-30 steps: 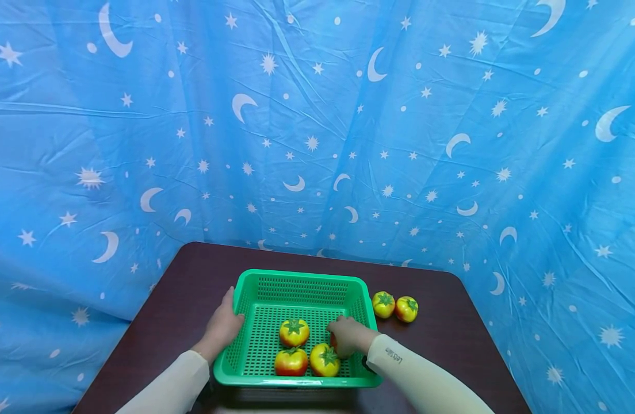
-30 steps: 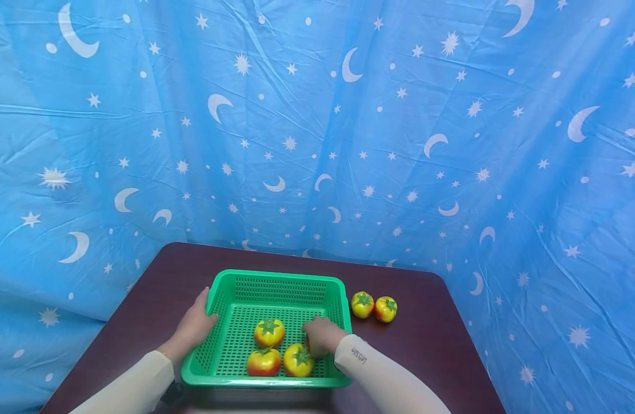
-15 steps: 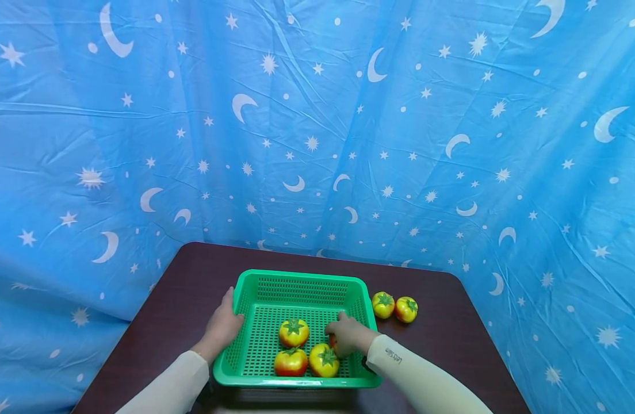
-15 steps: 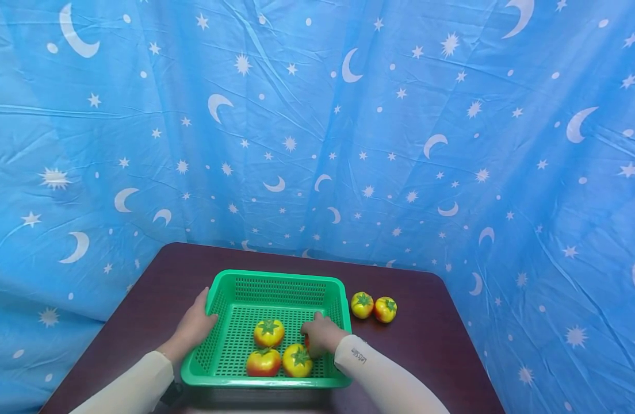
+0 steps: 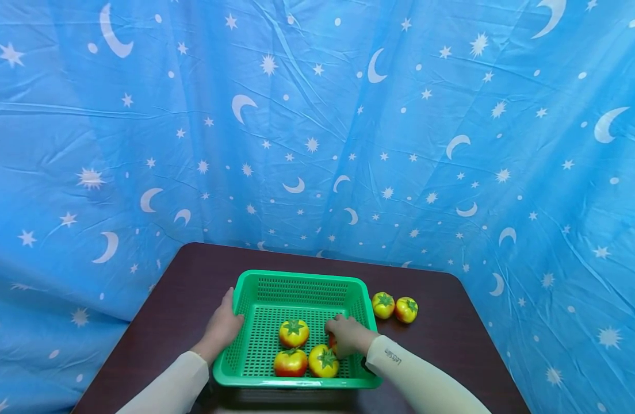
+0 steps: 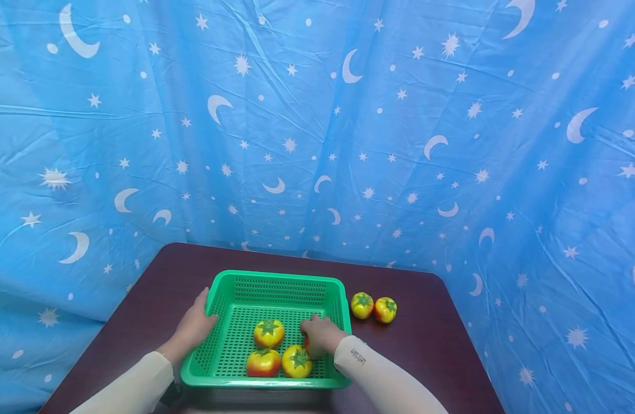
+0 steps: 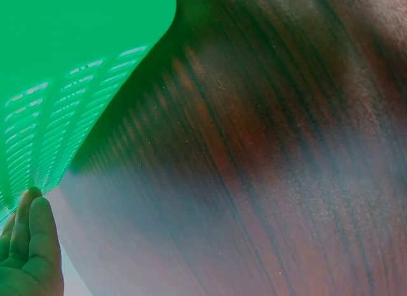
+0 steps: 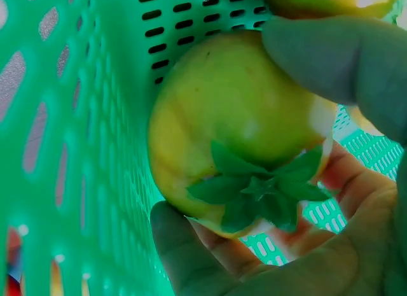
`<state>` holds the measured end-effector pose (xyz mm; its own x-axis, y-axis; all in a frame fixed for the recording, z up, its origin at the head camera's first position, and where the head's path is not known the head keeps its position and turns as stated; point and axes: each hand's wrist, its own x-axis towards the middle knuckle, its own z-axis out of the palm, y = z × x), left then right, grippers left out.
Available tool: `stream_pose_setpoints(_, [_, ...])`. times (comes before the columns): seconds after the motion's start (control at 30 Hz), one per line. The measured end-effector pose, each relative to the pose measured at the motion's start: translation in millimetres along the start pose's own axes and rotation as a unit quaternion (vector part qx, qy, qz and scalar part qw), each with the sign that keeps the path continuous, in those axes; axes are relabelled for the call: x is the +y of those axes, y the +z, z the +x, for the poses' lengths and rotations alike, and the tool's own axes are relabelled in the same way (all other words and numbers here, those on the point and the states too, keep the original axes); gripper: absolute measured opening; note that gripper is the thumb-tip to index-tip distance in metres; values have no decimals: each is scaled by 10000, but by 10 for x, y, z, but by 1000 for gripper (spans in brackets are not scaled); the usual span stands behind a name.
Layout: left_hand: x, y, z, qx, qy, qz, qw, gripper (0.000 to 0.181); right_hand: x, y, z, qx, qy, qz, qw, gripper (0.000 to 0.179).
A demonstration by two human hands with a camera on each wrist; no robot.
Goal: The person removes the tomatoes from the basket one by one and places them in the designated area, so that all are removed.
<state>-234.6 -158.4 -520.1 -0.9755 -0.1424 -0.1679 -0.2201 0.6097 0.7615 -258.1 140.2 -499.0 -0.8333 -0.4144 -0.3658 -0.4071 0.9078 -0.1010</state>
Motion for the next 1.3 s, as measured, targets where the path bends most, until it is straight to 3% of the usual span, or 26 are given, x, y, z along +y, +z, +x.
stream_pose_setpoints(0.4, [-96, -38, -28, 3, 46, 131, 9999, 76, -89, 15, -52, 81, -23, 207, 9997, 48])
stream_pose_setpoints(0.73, [-182, 19, -100, 113, -73, -88, 9999, 76, -78, -82, -24, 141, -135, 193, 9996, 49])
stream_pose_setpoints(0.97, [-136, 3, -89, 115, -91, -203, 9997, 75, -73, -201, -33, 91, -81, 213, 9997, 46])
stream_pose_setpoints(1.3, [-63, -54, 20, -103, -32, -268, 9996, 76, -25, -159, -34, 165, -54, 496, 9986, 54])
